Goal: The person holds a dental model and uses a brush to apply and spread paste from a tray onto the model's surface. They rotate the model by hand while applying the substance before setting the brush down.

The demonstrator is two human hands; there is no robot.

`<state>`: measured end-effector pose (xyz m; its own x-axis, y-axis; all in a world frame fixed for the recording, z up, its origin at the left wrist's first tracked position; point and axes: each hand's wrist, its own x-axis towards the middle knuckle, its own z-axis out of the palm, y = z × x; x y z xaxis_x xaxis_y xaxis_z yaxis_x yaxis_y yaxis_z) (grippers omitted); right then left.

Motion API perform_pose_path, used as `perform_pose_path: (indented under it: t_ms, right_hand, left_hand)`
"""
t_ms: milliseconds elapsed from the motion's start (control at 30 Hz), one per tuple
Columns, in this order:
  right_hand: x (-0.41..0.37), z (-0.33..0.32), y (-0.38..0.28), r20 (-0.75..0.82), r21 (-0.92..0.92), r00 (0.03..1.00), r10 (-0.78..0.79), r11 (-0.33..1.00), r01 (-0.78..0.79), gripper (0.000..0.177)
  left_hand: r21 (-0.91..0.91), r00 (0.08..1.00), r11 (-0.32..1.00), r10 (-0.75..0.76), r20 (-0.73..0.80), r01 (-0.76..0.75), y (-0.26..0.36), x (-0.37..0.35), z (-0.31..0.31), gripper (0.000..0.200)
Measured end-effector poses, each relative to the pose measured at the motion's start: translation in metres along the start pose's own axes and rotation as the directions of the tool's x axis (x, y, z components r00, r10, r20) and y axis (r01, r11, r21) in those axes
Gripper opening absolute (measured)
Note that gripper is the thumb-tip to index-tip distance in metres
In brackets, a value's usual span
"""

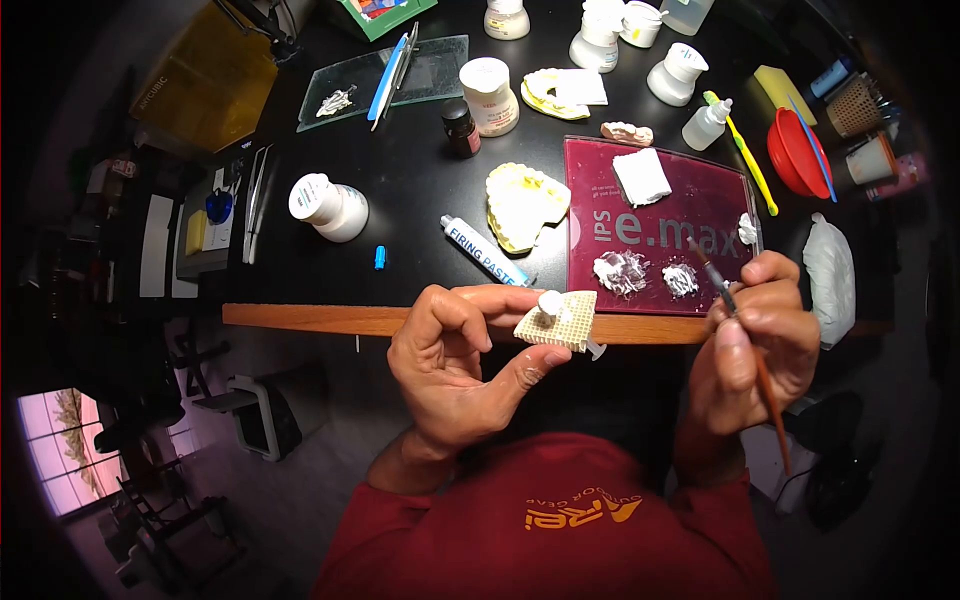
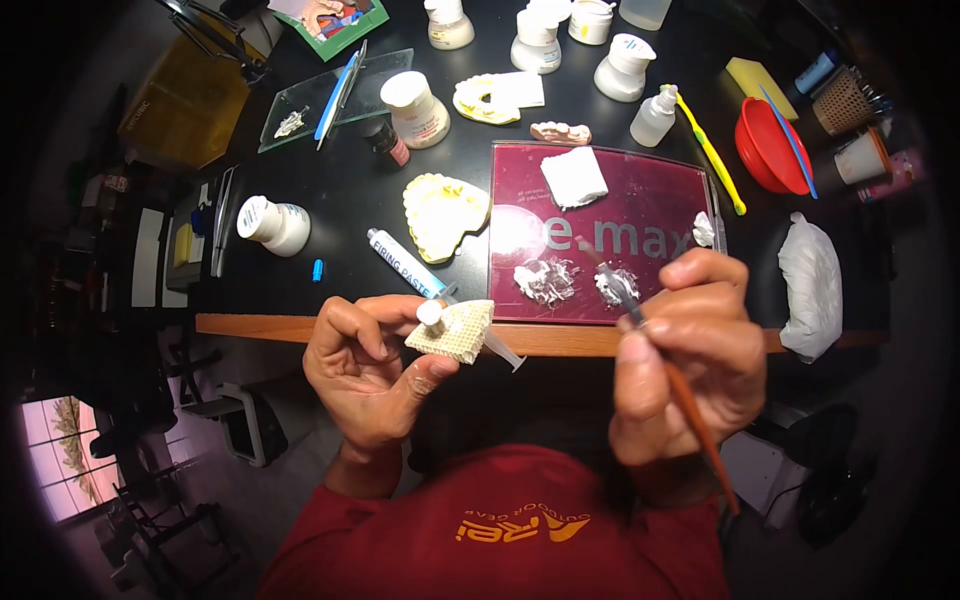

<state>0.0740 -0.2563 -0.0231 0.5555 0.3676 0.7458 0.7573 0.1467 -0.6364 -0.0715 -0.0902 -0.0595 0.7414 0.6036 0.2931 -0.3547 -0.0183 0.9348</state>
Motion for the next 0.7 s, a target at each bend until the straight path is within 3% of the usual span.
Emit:
perform_pose_path:
  t_ms: [67, 133, 333, 500, 600, 667, 700]
  right_hand:
    - [0.005, -0.011, 0.008, -0.051, -0.079, 0.999, -0.016, 0.997, 0.012, 0.019]
    - [0.008, -0.018, 0.009, -0.163, -0.029, 0.979, 0.124, 0.991, -0.13, 0.016]
    - [0.009, -0.057, 0.02, -0.164, -0.005, 0.95, 0.266, 0.963, -0.271, 0.021]
    - [0.004, -0.062, 0.02, -0.204, 0.0, 0.952, 0.229, 0.972, -0.234, 0.018]
    - [0.002, -0.072, 0.024, -0.09, -0.021, 0.976, 0.2, 0.979, -0.203, 0.017]
    - [0.011, -0.074, 0.029, -0.21, -0.026, 0.963, 0.166, 0.984, -0.176, 0.013]
    - [0.018, -0.084, 0.037, -0.293, -0.187, 0.951, 0.102, 0.969, -0.162, 0.012]
  left_hand:
    - [-0.004, 1.0, 1.0, 0.03, 0.008, -0.03, -0.002, 0.001, -0.001, 0.048]
    - [-0.018, 0.996, 0.996, 0.084, 0.021, -0.084, -0.004, 0.003, -0.002, 0.043]
    - [-0.036, 0.998, 0.997, 0.061, -0.005, -0.061, -0.002, 0.004, 0.001, 0.043]
    - [0.0, 0.996, 0.996, 0.085, 0.003, -0.085, -0.005, 0.002, -0.001, 0.043]
    - [-0.034, 0.998, 0.997, 0.065, -0.02, -0.066, -0.005, 0.001, -0.001, 0.044]
    - [-0.044, 0.999, 0.999, 0.025, -0.02, -0.026, -0.004, -0.001, 0.0, 0.045]
    - [-0.04, 0.999, 0.998, 0.039, -0.033, -0.041, -0.005, 0.0, 0.004, 0.045]
